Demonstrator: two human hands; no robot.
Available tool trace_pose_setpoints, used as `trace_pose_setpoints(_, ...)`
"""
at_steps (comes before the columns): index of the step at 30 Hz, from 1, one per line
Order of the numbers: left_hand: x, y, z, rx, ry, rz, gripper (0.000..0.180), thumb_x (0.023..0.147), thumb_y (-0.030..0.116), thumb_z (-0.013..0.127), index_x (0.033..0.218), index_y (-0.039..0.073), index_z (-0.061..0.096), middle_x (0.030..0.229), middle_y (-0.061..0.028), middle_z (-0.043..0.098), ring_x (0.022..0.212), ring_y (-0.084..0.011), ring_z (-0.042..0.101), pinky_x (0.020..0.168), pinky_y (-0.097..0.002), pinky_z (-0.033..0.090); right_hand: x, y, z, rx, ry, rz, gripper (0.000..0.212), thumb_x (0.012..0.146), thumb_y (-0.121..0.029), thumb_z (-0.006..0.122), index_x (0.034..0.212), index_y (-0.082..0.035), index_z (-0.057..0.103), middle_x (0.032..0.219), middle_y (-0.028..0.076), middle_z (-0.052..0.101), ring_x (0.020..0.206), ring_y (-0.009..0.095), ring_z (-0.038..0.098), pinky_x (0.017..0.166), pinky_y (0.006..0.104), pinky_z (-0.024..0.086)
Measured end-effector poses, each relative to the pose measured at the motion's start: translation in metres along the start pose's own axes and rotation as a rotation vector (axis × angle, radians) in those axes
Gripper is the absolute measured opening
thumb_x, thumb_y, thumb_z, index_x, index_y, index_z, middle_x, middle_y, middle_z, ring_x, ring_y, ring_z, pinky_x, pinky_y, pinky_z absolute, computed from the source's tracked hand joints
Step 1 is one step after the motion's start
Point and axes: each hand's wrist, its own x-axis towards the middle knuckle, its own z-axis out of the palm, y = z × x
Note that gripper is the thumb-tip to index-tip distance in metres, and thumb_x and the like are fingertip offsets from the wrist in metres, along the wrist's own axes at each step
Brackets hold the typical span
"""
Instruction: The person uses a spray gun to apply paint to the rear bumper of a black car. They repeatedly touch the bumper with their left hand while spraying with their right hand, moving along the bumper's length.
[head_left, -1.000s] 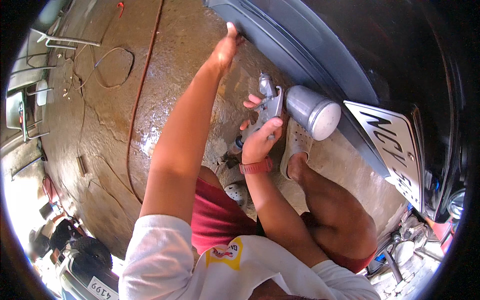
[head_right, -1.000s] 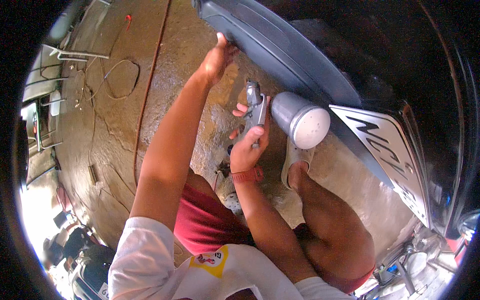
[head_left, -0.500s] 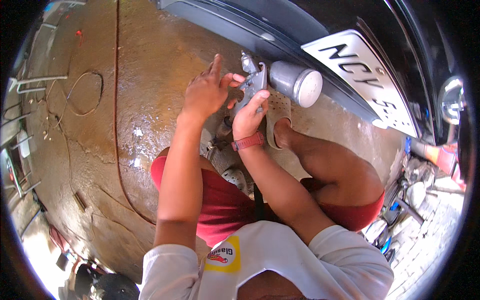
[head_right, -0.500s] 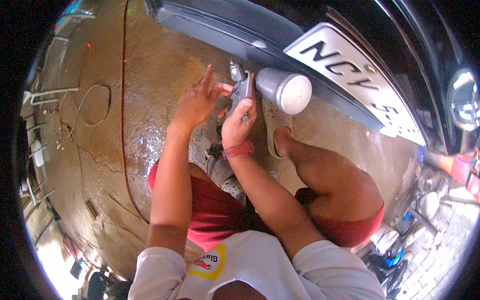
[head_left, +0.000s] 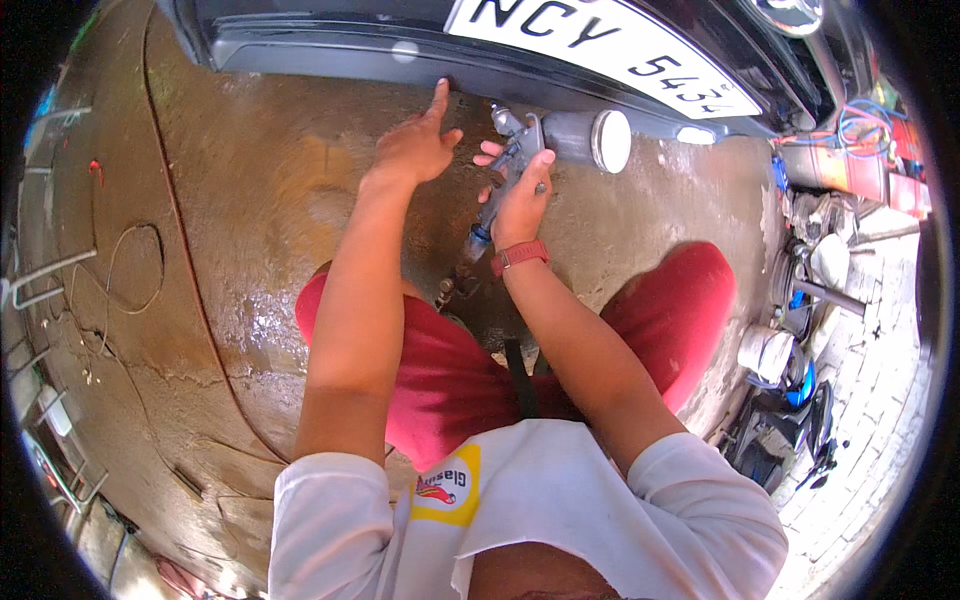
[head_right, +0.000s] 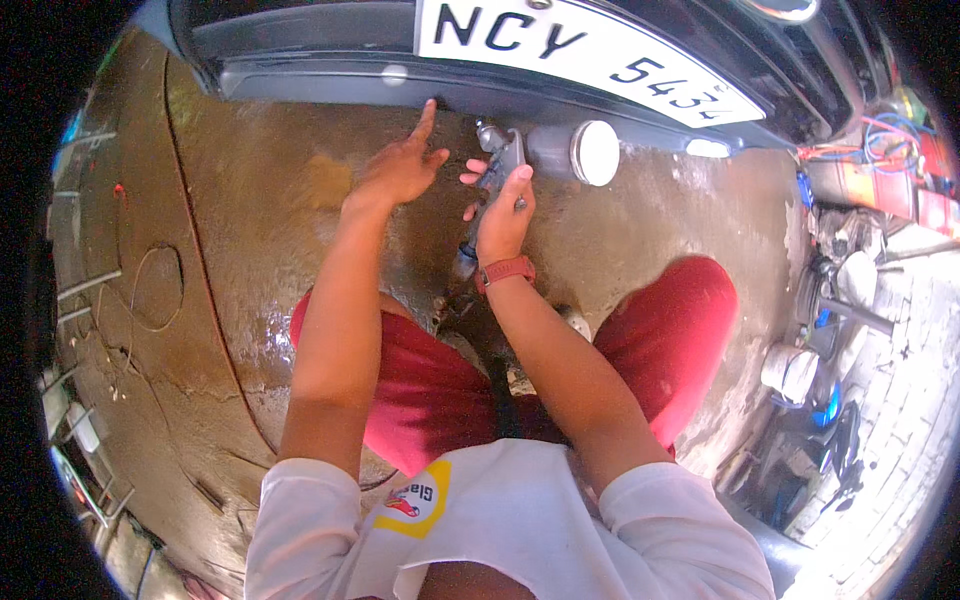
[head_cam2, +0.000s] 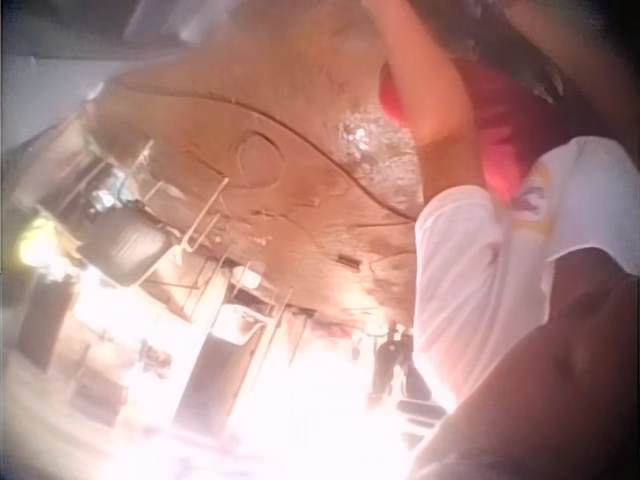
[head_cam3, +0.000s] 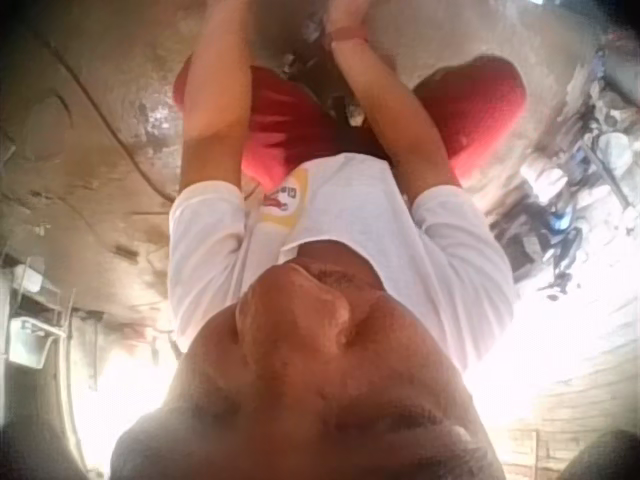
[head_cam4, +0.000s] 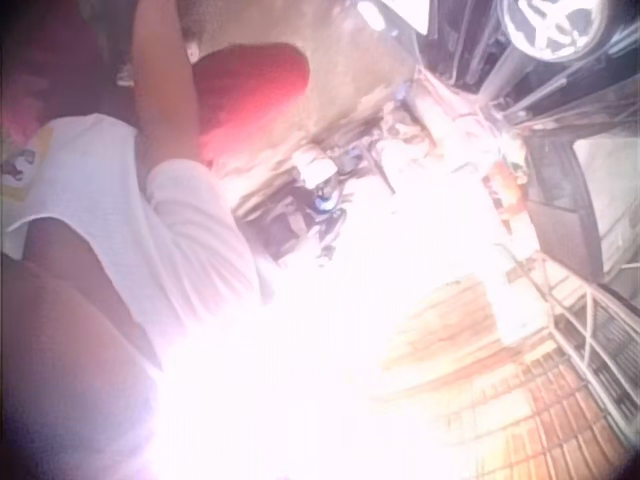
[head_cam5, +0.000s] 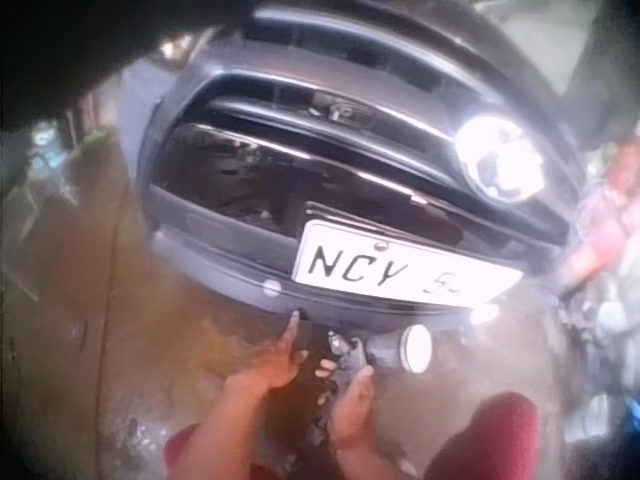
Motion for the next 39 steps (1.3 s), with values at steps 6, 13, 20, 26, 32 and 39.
trace_pose_setpoints(6,-0.008,-0.007,0.008,-0.005,0.029,0.081,0.083,0.111,0.055,0.05,0.175,0.04,-0.001,0.164,-0.0226,0.051,0.149,-0.0478,0.049,0.125,-0.057,0.04,0.026,0.004,-0.053,0.059,0.067,-0.005,0.077,0.113,-0.07,0.026,0.14,-0.005,0.058,0.114,0.017,0.078,0.095,0.023,0.075,0.052,0.0321,0.053)
trace_pose_setpoints(13,-0.007,0.002,-0.002,0.076,-0.003,0.003,0.085,0.11,0.061,0.05,0.175,0.038,0.0,0.164,-0.0244,0.05,0.15,-0.0478,0.048,0.126,-0.057,0.039,0.074,-0.015,-0.135,0.046,0.271,-0.051,0.085,0.106,-0.081,0.026,0.147,-0.012,0.054,0.114,0.016,0.078,0.09,0.025,0.077,0.053,0.0339,0.05)
trace_pose_setpoints(20,-0.022,0.029,-0.008,0.132,-0.04,-0.08,0.081,0.111,0.058,0.05,0.176,0.033,0.009,0.168,-0.0171,0.047,0.155,-0.0391,0.044,0.127,-0.053,0.039,0.12,-0.042,-0.183,0.106,0.374,-0.059,0.088,0.103,-0.086,0.03,0.14,-0.011,0.059,0.109,0.012,0.079,0.09,0.023,0.076,0.055,0.0349,0.048)
trace_pose_setpoints(26,-0.028,0.048,0.001,0.173,-0.009,-0.032,0.079,0.11,0.056,0.051,0.176,0.03,0.015,0.167,-0.0212,0.047,0.154,-0.0411,0.046,0.126,-0.0529,0.039,0.132,-0.057,-0.185,0.12,0.22,0.025,0.087,0.106,-0.083,0.02,0.142,-0.012,0.057,0.117,0.015,0.079,0.096,0.025,0.076,0.062,0.0369,0.049)
trace_pose_setpoints(32,-0.035,0.066,0.006,0.241,-0.032,-0.026,0.081,0.109,0.056,0.054,0.175,0.03,0.016,0.161,-0.0278,0.051,0.149,-0.0464,0.05,0.124,-0.0549,0.041,0.127,-0.061,-0.165,0.191,0.156,0.106,0.086,0.107,-0.081,0.022,0.132,-0.009,0.061,0.108,0.014,0.08,0.089,0.022,0.074,0.059,0.0366,0.048)
trace_pose_setpoints(39,-0.04,0.053,0.016,0.246,-0.049,-0.034,0.083,0.109,0.055,0.056,0.176,0.031,0.014,0.159,-0.0298,0.053,0.146,-0.049,0.051,0.123,-0.0553,0.042,0.114,-0.054,-0.144,0.233,0.044,0.164,0.087,0.107,-0.081,0.022,0.135,-0.008,0.06,0.115,0.016,0.079,0.096,0.025,0.075,0.061,0.0359,0.048)
